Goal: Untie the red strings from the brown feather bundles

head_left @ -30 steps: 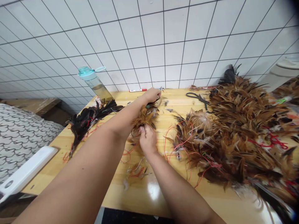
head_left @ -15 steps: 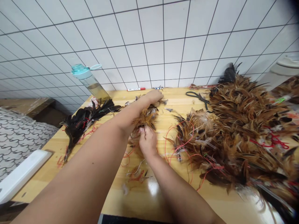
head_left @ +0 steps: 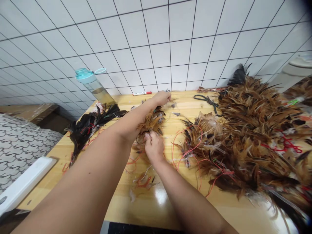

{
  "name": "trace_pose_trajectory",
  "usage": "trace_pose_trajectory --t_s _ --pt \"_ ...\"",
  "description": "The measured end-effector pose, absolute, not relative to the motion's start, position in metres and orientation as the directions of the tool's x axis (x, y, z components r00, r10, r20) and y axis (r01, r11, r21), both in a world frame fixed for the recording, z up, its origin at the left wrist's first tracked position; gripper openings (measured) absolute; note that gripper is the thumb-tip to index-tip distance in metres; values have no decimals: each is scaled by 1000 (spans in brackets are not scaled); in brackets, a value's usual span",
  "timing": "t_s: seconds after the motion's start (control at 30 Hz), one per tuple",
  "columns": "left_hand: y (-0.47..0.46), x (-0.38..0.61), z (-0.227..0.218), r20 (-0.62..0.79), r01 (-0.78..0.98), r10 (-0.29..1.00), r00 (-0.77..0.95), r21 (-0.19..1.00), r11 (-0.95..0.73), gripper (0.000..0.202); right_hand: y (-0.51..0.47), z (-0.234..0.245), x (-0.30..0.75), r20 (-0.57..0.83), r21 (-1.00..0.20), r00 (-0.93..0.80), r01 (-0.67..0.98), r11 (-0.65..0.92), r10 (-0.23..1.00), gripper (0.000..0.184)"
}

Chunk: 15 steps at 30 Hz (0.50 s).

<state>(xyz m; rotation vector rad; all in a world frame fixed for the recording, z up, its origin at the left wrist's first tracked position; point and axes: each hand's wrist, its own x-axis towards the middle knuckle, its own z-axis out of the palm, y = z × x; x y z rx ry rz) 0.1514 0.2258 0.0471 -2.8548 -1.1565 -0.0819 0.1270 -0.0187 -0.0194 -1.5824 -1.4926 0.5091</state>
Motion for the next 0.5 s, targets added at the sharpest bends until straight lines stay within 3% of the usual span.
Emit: trace_pose_trajectory --t_s 0.13,0.27,0.4,0.5 --pt "222 162 49 81 554 548 832 -145 -820 24 -18 -19 127 270 -803 204 587 103 941 20" --pt "222 171 47 -12 402 412 911 -192 -895 28 -19 -18 127 240 -805 194 587 84 951 19" --pt "225 175 41 -67 355 368 927 -155 -922 25 -19 -17 128 209 -811 184 582 65 960 20" --pt "226 173 36 -60 358 379 924 -221 -907 24 -20 -17 128 220 -817 190 571 75 957 19"
